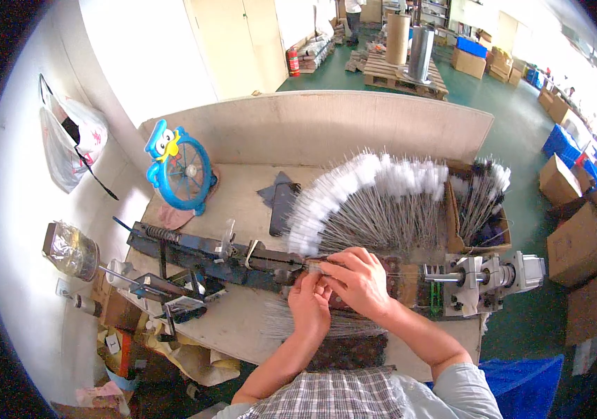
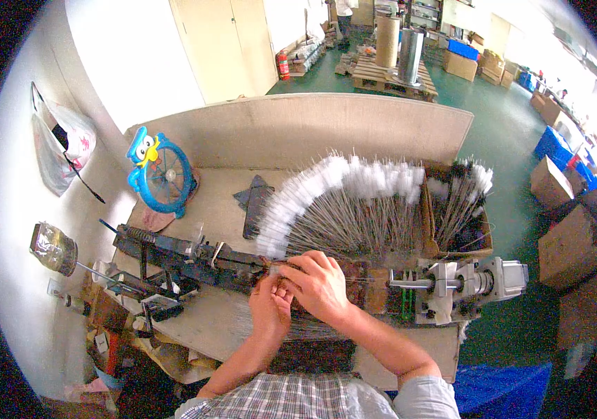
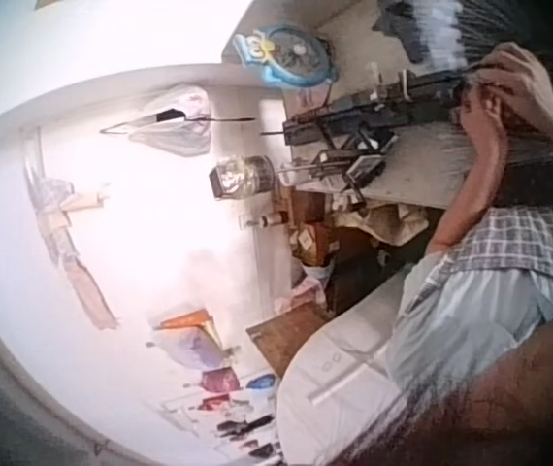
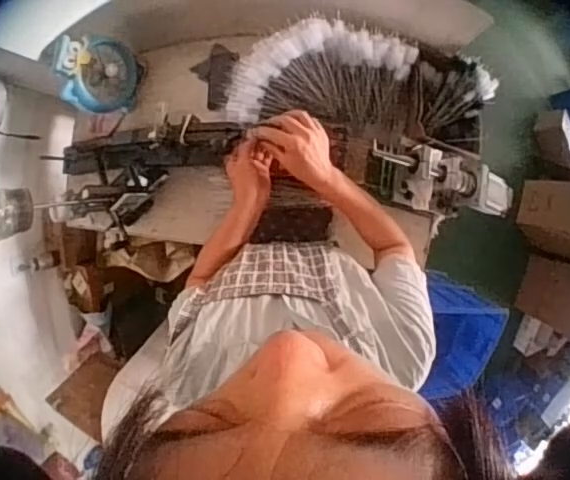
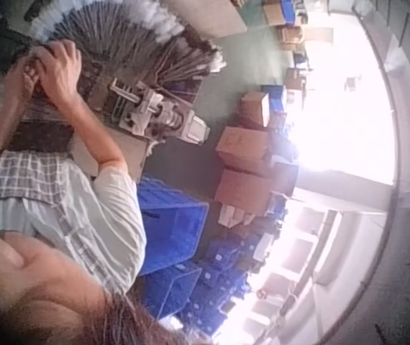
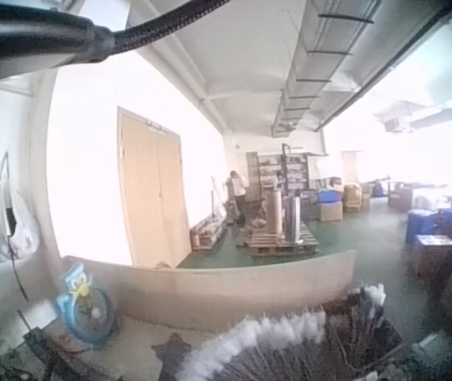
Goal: Operating a tabletop assembly machine to process and assemble brush components with white bristles.
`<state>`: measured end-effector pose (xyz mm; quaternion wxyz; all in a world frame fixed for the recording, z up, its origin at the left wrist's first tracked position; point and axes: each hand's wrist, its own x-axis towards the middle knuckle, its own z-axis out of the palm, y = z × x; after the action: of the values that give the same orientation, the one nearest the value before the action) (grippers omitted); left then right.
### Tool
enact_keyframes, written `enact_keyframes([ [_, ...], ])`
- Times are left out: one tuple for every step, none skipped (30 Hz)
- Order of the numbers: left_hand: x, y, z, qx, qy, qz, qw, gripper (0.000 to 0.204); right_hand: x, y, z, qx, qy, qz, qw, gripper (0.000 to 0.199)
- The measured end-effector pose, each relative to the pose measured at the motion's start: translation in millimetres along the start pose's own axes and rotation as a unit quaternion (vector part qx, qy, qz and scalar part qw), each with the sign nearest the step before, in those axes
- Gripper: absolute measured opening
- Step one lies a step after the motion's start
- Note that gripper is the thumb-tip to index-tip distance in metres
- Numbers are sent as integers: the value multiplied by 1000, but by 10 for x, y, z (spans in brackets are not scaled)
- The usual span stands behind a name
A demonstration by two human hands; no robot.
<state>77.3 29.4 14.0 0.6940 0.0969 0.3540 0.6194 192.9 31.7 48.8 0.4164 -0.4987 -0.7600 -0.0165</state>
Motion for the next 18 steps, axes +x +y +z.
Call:
enact_keyframes([
  [-5, 0, 15, 0, 0, 0, 1000, 7, 2, 1, -3, 3, -6, 2, 1000, 24],
  [-13, 1, 41, -2, 17, -2, 1000, 8, 3, 5, -3, 4, -6, 2, 1000, 24],
  [-17, 5, 54, -4, 32, -3, 999, 10, 7, 6, -3, 7, -10, 2, 1000, 24],
  [-15, 5, 50, -3, 33, -3, 999, 10, 8, 7, -1, 9, -14, 2, 1000, 24],
  [-13, 2, 42, 2, 31, -3, 1000, 12, 8, 6, 8, 10, -14, 2, 1000, 24],
  [-11, 1, 38, 9, 29, -3, 1000, 14, 8, 4, 24, 15, -7, 2, 1000, 24],
  [-10, 3, 35, 9, 29, -4, 1000, 14, 7, 3, 40, 21, 0, 1, 1000, 24],
  [-10, 6, 31, 13, 28, -3, 1000, 15, 5, 9, 59, 20, -1, 2, 1000, 24],
  [-8, 6, 25, 17, 27, -2, 999, 16, -1, 19, 84, 17, 3, -6, 1000, 24],
  [-9, 7, 21, 17, 28, -3, 999, 16, -7, 25, 97, 14, 7, -13, 1000, 24],
  [-12, 11, 19, 11, 24, -7, 1000, 15, -10, 21, 93, 14, 6, -13, 1000, 24],
  [-8, 15, 23, 4, 20, -10, 1000, 14, -3, 18, 85, 8, 10, -13, 1000, 24],
  [-11, 21, 36, 4, 21, -10, 1000, 14, 3, 18, 80, 3, 14, -13, 1000, 25],
  [-18, 27, 57, 4, 24, -11, 1000, 11, 1, 26, 76, 4, 13, -13, 1000, 25],
  [-28, 24, 63, 5, 29, -15, 999, 8, -18, 31, 65, 2, 15, -11, 1000, 25],
  [-22, 17, 52, 5, 30, -16, 999, 8, -32, 39, 56, 0, 16, -10, 1000, 26],
  [-8, 10, 37, 18, 10, -7, 1000, 6, -31, 52, 50, 0, 15, -8, 1000, 26],
  [2, 0, 19, 31, -11, 0, 999, 8, -29, 65, 42, -8, 7, -11, 1000, 26],
])
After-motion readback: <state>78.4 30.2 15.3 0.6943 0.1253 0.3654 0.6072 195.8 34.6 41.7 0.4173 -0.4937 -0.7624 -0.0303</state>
